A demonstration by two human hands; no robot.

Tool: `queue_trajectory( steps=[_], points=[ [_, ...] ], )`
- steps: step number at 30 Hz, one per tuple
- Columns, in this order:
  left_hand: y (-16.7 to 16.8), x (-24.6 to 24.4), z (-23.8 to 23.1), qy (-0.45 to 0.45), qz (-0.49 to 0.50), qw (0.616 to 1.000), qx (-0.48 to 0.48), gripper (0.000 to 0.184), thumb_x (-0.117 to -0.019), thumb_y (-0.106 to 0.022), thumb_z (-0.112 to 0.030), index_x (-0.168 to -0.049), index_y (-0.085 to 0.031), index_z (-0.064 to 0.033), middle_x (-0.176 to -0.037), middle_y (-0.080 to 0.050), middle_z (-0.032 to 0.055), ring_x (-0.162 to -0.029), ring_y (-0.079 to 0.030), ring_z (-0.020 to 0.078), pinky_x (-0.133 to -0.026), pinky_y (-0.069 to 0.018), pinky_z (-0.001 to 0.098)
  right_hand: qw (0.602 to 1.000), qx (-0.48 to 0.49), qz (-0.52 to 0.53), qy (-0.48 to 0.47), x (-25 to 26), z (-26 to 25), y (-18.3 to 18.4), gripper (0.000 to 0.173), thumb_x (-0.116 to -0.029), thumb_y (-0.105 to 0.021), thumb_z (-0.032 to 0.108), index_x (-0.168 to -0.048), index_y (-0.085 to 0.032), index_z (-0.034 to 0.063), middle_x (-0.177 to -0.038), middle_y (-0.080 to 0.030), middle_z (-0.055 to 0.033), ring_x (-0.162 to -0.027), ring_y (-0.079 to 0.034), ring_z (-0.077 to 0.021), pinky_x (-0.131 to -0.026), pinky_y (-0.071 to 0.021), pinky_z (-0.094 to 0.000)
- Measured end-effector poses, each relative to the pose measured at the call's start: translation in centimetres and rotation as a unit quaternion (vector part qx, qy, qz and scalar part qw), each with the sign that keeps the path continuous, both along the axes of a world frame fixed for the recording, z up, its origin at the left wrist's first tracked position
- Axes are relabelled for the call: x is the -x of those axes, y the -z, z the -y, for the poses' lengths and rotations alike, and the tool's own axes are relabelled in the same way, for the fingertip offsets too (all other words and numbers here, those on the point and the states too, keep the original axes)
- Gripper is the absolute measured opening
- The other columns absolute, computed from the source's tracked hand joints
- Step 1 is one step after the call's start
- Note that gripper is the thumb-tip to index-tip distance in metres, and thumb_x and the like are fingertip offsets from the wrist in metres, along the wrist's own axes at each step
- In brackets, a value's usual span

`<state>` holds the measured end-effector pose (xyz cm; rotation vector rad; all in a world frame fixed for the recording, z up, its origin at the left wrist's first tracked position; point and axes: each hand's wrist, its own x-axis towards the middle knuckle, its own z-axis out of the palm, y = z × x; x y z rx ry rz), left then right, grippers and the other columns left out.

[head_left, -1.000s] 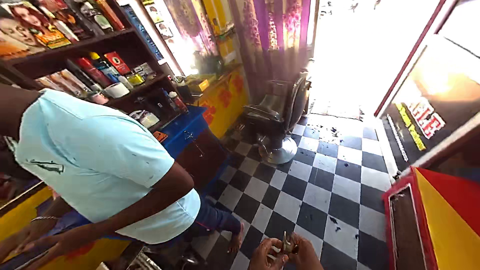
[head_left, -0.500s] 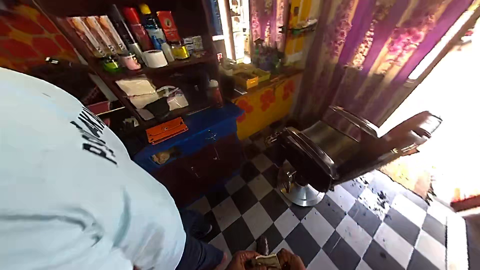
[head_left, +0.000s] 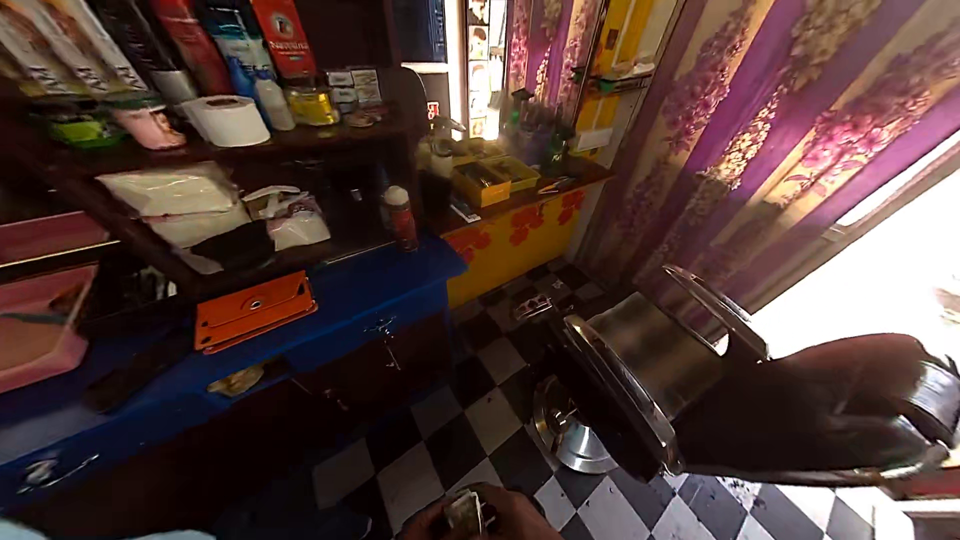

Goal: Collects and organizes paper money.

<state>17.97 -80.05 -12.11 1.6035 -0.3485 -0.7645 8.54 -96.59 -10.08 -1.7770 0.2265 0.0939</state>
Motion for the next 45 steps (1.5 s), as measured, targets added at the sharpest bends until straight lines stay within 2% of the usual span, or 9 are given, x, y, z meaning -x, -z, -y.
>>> queue_trajectory(
  steps=[3,7,10,14,23,27,33,40,45],
  points=[
    [-0.9,-3.2,4.1,-0.021,0.022,0.999,-0.031,0.025,-0.0875,-0.077,-0.010,-0.108,-0.073,0.0039,-0.089,-0.075,0.0078,-0.080,-0.071,0.0108,-0.078,-0.0605,0.0320,1.000,0.021,-0.020,-0.002,-4.6,4.0,-1.1,0.057,-0.0868,-0.082,0.022,-0.136,-0.062,0.0039,-0.115,-0.073,-0.0139,-0.103,-0.072,-0.0229,-0.095,-0.0574,-0.0453],
    [-0.8,-8.8,8.4,-0.106,0.035,0.992,-0.051,0.025,-0.0920,-0.075,-0.018,-0.111,-0.073,-0.0019,-0.096,-0.074,0.0063,-0.086,-0.071,0.0129,-0.080,-0.0606,0.0325,0.996,-0.024,-0.081,0.035,-11.3,11.3,-1.7,0.033,-0.0971,-0.068,0.014,-0.125,-0.063,-0.0024,-0.107,-0.072,-0.0111,-0.094,-0.073,-0.0169,-0.087,-0.0619,-0.0373],
    [-0.2,-12.6,10.6,-0.180,0.013,0.983,-0.021,0.028,-0.0900,-0.078,-0.017,-0.112,-0.073,-0.0004,-0.099,-0.075,0.0085,-0.089,-0.073,0.0168,-0.082,-0.0625,0.0348,0.988,-0.121,-0.093,0.028,-16.3,16.9,-0.6,0.027,-0.0996,-0.064,0.011,-0.122,-0.063,-0.0037,-0.106,-0.074,-0.0126,-0.088,-0.076,-0.0222,-0.077,-0.0664,-0.0398],
    [-0.8,-16.4,13.8,-0.242,0.010,0.970,-0.013,0.024,-0.0879,-0.079,-0.012,-0.107,-0.074,0.0015,-0.092,-0.075,0.0088,-0.079,-0.072,0.0160,-0.074,-0.0619,0.0318,0.975,-0.193,-0.106,-0.024,-22.2,22.2,-0.3,0.020,-0.1003,-0.060,0.005,-0.117,-0.067,-0.0029,-0.104,-0.074,-0.0129,-0.085,-0.075,-0.0224,-0.075,-0.0656,-0.0379],
    [-2.5,-22.0,15.8,-0.407,-0.228,0.880,0.084,0.033,-0.0987,-0.060,0.002,-0.131,-0.059,0.0036,-0.113,-0.070,0.0174,-0.093,-0.071,0.0253,-0.079,-0.0619,0.0392,0.930,-0.300,-0.206,-0.052,-34.0,23.8,0.0,0.023,-0.1034,-0.049,-0.002,-0.120,-0.065,-0.0058,-0.108,-0.073,-0.0179,-0.091,-0.074,-0.0236,-0.080,-0.0636,-0.0343],
    [-1.8,-24.1,15.0,-0.440,-0.244,0.859,0.091,0.027,-0.0971,-0.062,0.003,-0.123,-0.060,0.0056,-0.100,-0.071,0.0168,-0.078,-0.072,0.0232,-0.066,-0.0625,0.0358,0.928,-0.296,-0.210,-0.084,-37.7,22.4,0.2,0.025,-0.1044,-0.047,-0.001,-0.121,-0.065,-0.0052,-0.117,-0.071,-0.0197,-0.096,-0.073,-0.0258,-0.085,-0.0624,-0.0377],
    [1.2,-27.7,12.1,-0.541,-0.201,0.809,0.107,0.020,-0.0971,-0.061,0.006,-0.117,-0.062,0.0084,-0.095,-0.069,0.0166,-0.076,-0.070,0.0214,-0.069,-0.0621,0.0339,0.969,-0.109,-0.189,-0.116,-43.0,21.5,3.2,0.033,-0.1075,-0.050,0.016,-0.136,-0.057,0.0015,-0.122,-0.069,-0.0145,-0.100,-0.072,-0.0255,-0.082,-0.0625,-0.0404],
    [3.2,-28.2,6.3,-0.603,-0.217,0.760,0.108,0.024,-0.0987,-0.058,0.005,-0.122,-0.060,0.0074,-0.099,-0.068,0.0163,-0.078,-0.069,0.0203,-0.069,-0.0609,0.0332,0.924,0.096,-0.215,-0.301,-47.6,18.9,9.6,0.071,-0.1016,-0.061,0.021,-0.161,-0.024,0.0082,-0.119,-0.069,-0.0151,-0.095,-0.071,-0.0241,-0.083,-0.0596,-0.0415],
    [2.5,-25.7,2.2,-0.687,-0.195,0.696,0.074,0.023,-0.1001,-0.057,0.001,-0.123,-0.060,0.0043,-0.099,-0.067,0.0139,-0.076,-0.067,0.0181,-0.066,-0.0586,0.0315,0.873,0.229,-0.206,-0.377,-51.5,15.1,13.1,0.061,-0.1031,-0.058,0.026,-0.155,-0.038,0.0017,-0.126,-0.068,-0.0190,-0.109,-0.069,-0.0311,-0.099,-0.0538,-0.0487]
  ],
)
